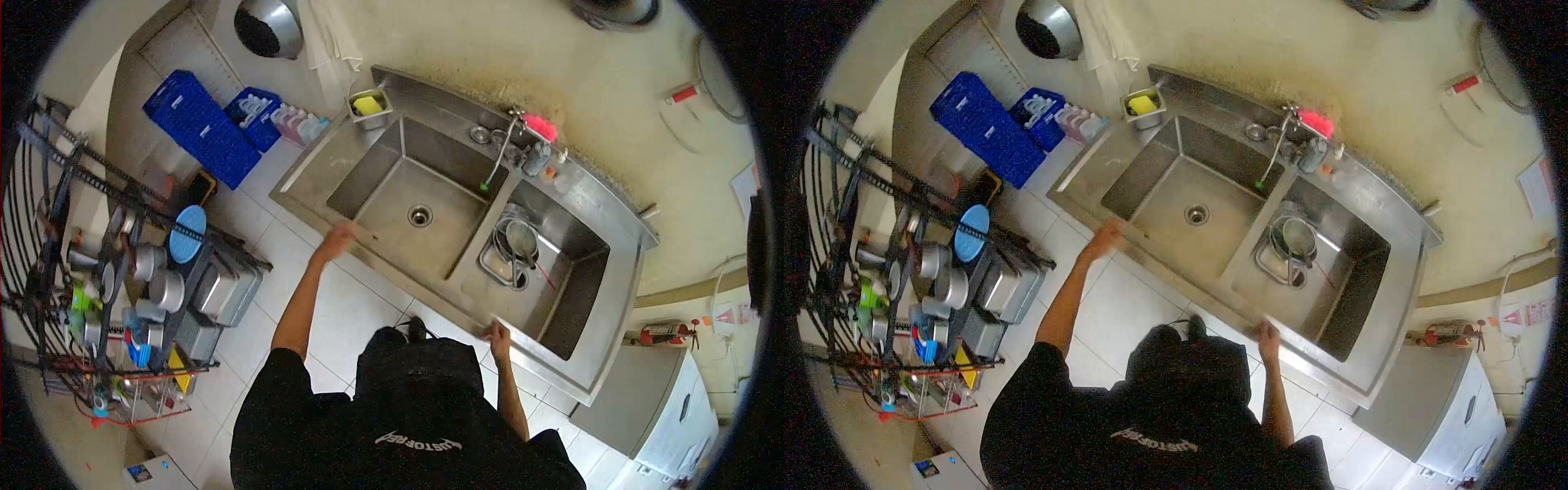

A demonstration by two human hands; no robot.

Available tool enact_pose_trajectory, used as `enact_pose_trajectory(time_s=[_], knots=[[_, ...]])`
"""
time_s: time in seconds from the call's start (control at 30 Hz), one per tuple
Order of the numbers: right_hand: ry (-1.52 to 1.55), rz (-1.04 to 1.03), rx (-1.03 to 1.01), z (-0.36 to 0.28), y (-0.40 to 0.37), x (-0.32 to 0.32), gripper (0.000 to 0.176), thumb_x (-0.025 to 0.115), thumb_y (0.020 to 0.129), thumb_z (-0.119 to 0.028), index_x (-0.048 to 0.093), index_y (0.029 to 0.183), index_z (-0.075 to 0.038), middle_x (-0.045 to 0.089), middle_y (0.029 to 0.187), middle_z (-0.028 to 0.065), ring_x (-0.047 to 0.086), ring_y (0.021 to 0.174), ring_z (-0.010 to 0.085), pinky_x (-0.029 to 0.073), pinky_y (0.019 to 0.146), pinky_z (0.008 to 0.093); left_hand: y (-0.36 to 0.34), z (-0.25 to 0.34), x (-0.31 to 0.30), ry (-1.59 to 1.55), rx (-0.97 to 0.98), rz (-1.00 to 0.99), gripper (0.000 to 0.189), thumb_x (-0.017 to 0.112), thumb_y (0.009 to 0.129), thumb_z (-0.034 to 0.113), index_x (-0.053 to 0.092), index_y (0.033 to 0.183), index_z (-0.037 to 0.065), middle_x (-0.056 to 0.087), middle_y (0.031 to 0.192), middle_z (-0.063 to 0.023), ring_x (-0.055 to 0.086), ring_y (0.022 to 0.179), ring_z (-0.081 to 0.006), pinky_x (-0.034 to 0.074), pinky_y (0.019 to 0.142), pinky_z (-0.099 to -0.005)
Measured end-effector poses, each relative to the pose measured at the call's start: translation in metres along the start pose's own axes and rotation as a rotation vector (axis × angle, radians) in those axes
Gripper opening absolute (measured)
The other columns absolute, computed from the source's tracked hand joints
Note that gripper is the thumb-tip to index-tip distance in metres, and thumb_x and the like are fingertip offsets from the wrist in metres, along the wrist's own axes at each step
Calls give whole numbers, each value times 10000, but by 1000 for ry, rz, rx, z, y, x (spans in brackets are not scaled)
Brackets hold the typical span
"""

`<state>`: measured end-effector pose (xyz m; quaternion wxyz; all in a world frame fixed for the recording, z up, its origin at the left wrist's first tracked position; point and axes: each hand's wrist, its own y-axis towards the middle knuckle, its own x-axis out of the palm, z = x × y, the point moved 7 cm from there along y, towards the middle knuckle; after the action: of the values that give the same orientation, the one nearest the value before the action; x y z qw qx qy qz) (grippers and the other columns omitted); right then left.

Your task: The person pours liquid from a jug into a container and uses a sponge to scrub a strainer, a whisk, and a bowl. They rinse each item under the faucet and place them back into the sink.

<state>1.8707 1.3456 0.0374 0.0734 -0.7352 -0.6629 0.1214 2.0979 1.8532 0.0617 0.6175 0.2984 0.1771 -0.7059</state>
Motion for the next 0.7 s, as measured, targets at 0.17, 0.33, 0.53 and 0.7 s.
enact_pose_trajectory(time_s=[0.17,0.33,0.53,0.7], knots=[[-269,-294,-218,-136,155,112,172,449,909,-169,471,868,-3,570,734,68,562,672,126,448,620,265,187,43,-8,-175,-1,-99,245,591,750,119,558,976,32,572,937,-119,550,858,-244,419,817,-327],[-302,-185,-250,-165,292,157,115,433,907,-121,466,900,-11,562,739,56,538,657,116,454,633,249,362,-36,-62,-61,90,323,278,589,744,109,536,1004,25,564,912,-141,548,874,-269,424,803,-344],[-168,-104,-106,-155,339,214,169,435,911,-153,487,941,5,566,752,72,556,702,132,462,632,271,501,-116,-63,172,12,143,463,662,691,161,487,1093,13,500,1102,-220,478,1033,-349,383,883,-413],[-198,-116,97,-109,349,238,180,460,900,-155,508,924,17,566,800,65,558,751,140,463,664,284,526,-71,-54,800,-37,-87,760,749,572,289,415,1218,65,197,1352,-215,332,1133,-436,334,921,-514]])
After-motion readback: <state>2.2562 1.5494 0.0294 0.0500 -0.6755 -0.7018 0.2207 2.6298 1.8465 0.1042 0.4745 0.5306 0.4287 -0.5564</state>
